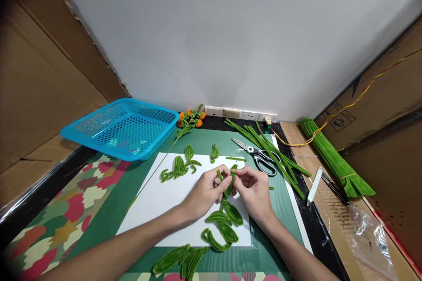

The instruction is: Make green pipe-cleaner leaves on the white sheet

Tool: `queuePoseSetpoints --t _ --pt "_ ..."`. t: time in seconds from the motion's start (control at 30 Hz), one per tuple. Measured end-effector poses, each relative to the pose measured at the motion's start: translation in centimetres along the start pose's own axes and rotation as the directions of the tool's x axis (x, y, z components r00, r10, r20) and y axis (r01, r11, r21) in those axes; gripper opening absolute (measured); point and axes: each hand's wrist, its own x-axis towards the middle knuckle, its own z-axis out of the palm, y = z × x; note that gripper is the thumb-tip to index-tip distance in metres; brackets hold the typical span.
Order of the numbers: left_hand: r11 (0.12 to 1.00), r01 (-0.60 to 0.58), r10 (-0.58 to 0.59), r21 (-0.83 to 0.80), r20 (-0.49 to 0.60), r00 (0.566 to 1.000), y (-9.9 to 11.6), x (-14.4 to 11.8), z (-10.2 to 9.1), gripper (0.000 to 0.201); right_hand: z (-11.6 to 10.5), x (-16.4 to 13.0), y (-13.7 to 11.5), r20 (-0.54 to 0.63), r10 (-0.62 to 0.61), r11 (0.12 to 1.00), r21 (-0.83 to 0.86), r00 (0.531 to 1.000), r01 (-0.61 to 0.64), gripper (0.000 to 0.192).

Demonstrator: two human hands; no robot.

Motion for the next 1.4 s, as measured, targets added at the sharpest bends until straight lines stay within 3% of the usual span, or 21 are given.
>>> queuePoseSetpoints --t 0.2,0.83,1.07,1.27,1.4 --pt "0.998 -0.012 0.012 -0.058 -0.002 1.0 -0.2 0.14 0.07 0.028 -0.24 0.25 0.12 -0.004 -0.026 1.0 -0.018 1.0 0.026 0.013" --pt "0.995 -0.043 0.051 0.093 -0.083 0.995 -0.08 -0.08 0.11 0.024 -0.32 -0.18 0.43 0.002 0.013 0.997 -0.08 1.0 -0.013 0.02" --pt "0.997 -0.014 0.022 0.081 -0.099 0.995 0.25 -0.19 0.1 0.023 -0.37 -0.04 0.09 0.043 -0.073 0.981 -0.175 0.996 0.079 0.014" --pt "1.0 -0.009 0.012 0.03 -0.1 0.995 0.4 -0.32 0.16 0.026 -0.37 -0.15 0.24 0.017 -0.064 0.983 -0.171 0.998 0.066 0.016" --pt "0.994 -0.013 0.002 -0.112 -0.094 0.996 0.2 -0.13 0.23 0.028 -0.35 0.3 -0.11 0.054 -0.034 0.997 -0.07 0.998 0.038 0.018"
